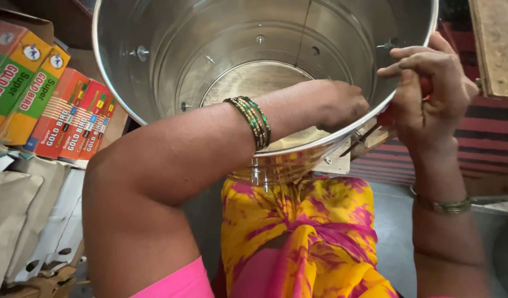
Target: The person uses a screwdriver to tighten bolts on the rim of a large metal container. They rotate the container to access different bolts and continue tightening them throughout the clip.
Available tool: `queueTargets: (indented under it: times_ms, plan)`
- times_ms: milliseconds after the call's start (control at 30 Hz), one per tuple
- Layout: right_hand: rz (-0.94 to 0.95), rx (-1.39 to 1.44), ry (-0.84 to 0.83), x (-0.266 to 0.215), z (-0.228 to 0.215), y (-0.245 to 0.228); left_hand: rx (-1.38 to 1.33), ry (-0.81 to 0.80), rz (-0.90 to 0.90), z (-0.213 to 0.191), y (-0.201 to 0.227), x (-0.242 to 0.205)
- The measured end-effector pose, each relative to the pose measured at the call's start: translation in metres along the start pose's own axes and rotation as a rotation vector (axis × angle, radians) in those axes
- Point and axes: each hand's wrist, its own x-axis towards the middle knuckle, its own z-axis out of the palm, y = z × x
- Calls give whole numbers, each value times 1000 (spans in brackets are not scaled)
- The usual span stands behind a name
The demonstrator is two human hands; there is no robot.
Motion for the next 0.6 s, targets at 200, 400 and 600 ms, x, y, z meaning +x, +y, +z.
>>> queueTargets:
  times_ms: [200,400,600]
  plan:
    - [-61,49,135,-18,15,16,-122,-268,-150,-27,9,-3]
    - [-38,129,158,-23,20,34,80,-57,-363,-74,25,-28]
    - [-55,90,155,-23,21,30,288,440,-128,-113,21,-125]
